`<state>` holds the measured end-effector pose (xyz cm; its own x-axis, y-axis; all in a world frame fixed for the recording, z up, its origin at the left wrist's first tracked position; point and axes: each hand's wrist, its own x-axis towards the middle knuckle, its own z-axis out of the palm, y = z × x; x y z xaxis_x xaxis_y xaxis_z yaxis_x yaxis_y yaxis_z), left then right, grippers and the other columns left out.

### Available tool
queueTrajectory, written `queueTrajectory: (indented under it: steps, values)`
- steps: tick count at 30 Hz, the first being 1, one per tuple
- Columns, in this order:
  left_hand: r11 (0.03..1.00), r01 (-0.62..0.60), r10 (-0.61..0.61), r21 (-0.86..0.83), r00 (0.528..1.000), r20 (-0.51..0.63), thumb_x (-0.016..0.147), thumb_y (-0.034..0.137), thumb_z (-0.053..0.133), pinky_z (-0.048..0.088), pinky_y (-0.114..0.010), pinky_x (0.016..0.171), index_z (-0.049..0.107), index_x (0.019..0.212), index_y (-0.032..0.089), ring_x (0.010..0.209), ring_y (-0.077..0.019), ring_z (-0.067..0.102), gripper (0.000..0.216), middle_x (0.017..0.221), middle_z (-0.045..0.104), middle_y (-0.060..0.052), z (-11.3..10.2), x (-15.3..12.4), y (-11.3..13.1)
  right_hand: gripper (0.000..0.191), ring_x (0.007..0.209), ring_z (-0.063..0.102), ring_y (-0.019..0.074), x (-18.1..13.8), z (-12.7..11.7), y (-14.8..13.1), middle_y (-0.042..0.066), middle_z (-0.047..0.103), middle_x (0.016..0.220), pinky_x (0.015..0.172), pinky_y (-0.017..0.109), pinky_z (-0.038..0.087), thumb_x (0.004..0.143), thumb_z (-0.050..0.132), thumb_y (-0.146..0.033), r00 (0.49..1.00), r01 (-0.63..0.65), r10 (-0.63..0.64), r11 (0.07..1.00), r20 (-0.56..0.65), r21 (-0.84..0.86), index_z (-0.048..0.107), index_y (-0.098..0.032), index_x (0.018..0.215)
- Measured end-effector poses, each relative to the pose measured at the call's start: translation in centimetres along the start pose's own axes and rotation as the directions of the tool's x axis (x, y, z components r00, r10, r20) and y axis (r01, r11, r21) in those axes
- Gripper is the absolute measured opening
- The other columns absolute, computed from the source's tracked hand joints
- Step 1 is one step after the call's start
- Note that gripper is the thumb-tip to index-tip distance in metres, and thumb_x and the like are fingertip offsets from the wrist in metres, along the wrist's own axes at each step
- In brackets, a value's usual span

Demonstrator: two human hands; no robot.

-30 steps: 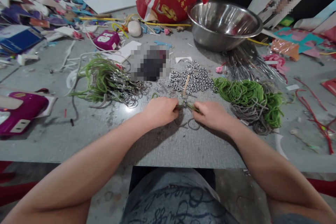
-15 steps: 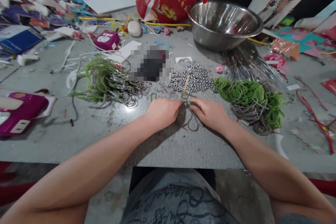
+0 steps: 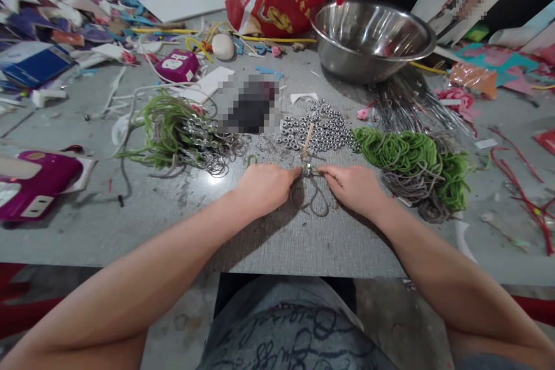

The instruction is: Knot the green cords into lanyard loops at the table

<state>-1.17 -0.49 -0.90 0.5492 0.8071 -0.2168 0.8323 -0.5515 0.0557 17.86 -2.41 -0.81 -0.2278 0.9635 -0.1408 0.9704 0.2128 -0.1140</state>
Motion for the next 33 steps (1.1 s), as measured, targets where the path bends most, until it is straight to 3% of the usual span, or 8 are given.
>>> queueTrajectory:
  steps: [4,9,18,23,33]
  values:
    - [0.999,0.034,-0.036,-0.028,0.998,-0.059,0.087,0.027,0.033,0.045,-0.036,0.061,0.059,0.113,0.025,0.075,-0.0285,0.066,0.037,0.081,0.070,-0.011,-0.1,0.1,0.0,0.036,0.074,0.063,0.0206,0.1,0.0,-0.1,0.005,0.072,0.084,0.057,0.028,0.031,0.088,0.036,-0.029,1.000,-0.022,0.023,0.999,-0.015,0.044,0.065,-0.026,0.110]
    - [0.993,0.069,-0.080,-0.093,0.990,-0.116,0.086,0.048,0.038,0.046,-0.038,0.063,0.058,0.105,0.018,0.076,-0.0307,0.066,0.041,0.077,0.069,-0.011,0.3,0.3,0.4,0.037,0.070,0.061,0.0208,0.2,0.5,-0.6,0.005,0.070,0.077,0.054,0.027,0.026,0.086,0.041,-0.047,0.998,-0.013,0.019,0.994,-0.053,0.107,0.063,-0.022,0.103]
    - [0.990,0.070,-0.072,-0.118,0.997,-0.011,0.086,0.031,0.035,0.045,-0.034,0.064,0.061,0.094,0.018,0.079,-0.0272,0.066,0.029,0.079,0.069,-0.010,-0.3,0.5,0.6,0.024,0.064,0.054,0.0162,0.2,0.5,-1.1,0.005,0.067,0.075,0.053,0.028,0.018,0.085,0.039,-0.030,0.999,0.041,-0.043,0.998,0.028,0.056,0.061,-0.020,0.088]
    - [0.991,0.001,0.007,-0.132,0.998,0.062,0.080,0.026,0.039,0.043,-0.032,0.063,0.062,0.081,0.018,0.079,-0.0249,0.065,0.025,0.078,0.069,-0.008,-1.3,0.4,0.2,0.019,0.058,0.046,0.0138,0.0,-0.3,-1.0,0.003,0.061,0.066,0.052,0.027,0.017,0.080,0.043,-0.027,0.992,0.060,-0.067,0.996,0.106,0.073,0.058,-0.019,0.073]
    - [0.985,-0.123,0.141,-0.123,0.979,0.145,0.072,0.024,0.041,0.040,-0.031,0.059,0.065,0.076,0.019,0.075,-0.0246,0.064,0.025,0.074,0.068,-0.008,-1.3,0.6,-0.8,0.015,0.053,0.035,0.0110,0.0,-0.9,-0.7,0.001,0.056,0.061,0.050,0.026,0.017,0.074,0.046,-0.024,0.981,0.101,-0.115,0.991,0.159,0.092,0.057,-0.019,0.066]
